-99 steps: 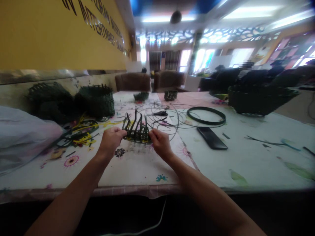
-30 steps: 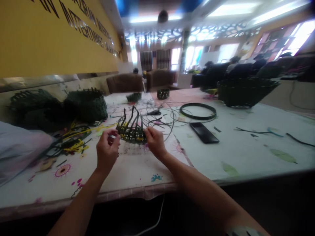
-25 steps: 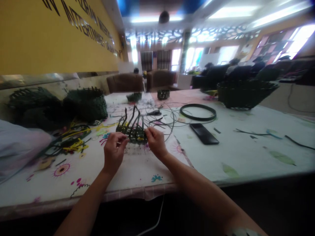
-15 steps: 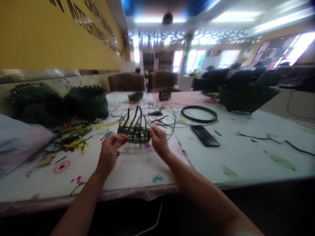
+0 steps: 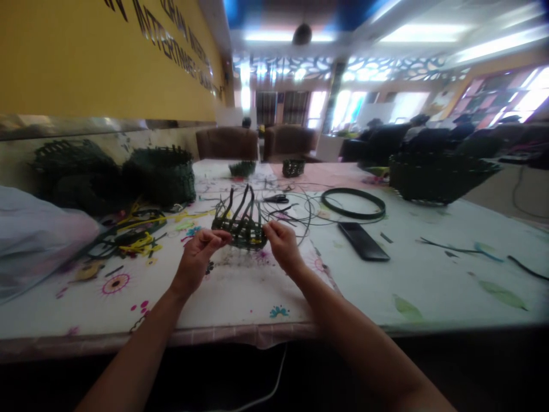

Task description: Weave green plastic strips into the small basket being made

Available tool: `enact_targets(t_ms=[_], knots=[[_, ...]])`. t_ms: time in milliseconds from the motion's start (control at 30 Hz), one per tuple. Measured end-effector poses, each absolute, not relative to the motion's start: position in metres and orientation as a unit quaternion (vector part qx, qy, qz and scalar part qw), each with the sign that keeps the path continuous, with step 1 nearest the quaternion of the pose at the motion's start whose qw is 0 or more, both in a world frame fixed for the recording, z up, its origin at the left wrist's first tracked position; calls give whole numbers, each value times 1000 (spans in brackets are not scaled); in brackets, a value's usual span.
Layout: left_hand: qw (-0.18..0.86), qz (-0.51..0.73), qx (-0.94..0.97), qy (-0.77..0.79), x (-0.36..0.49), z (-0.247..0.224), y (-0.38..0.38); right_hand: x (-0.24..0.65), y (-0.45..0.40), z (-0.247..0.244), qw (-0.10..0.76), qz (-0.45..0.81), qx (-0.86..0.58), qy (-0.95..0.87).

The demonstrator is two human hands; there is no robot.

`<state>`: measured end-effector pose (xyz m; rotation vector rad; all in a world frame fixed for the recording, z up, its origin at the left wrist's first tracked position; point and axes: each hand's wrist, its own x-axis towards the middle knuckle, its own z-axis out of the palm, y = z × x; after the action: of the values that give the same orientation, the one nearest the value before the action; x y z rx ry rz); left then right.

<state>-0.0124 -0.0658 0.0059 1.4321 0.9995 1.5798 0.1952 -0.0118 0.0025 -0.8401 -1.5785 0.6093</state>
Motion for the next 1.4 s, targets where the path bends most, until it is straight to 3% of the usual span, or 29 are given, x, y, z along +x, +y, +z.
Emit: enact_targets(t_ms=[167,467,700,900,967,1100,1167,1233,1300,1400], knots=[[356,627,562,406,3,3,-58,193,-12,-4,605,250,-381,-653],[349,517,678,389,-18,14,-56,187,-16,-5,604,258,-371,-657],[364,691,512,357,9,-5,-63,190,-11,-8,624,261,-378,-632],[54,532,730,425,17,-10,-75,190,-9,-10,624,264,-380,-629],[4,467,784,408,12,-10,-79,191,-9,-10,619,261,-381,-635],[77,393,836,376,-4,2,-87,191,-10,-7,614,261,-377,-643],[174,427,809,364,-12,16,-88,192,-10,-6,613,255,-375,-647],[206,494,750,388,-19,33,-87,192,-10,-6,612,248,-377,-649],[85,532,696,475,-25,50,-83,192,-10,-6,612,241,-379,-651],[-116,492,694,513,-30,68,-72,192,-10,-6,609,237,-379,-656]])
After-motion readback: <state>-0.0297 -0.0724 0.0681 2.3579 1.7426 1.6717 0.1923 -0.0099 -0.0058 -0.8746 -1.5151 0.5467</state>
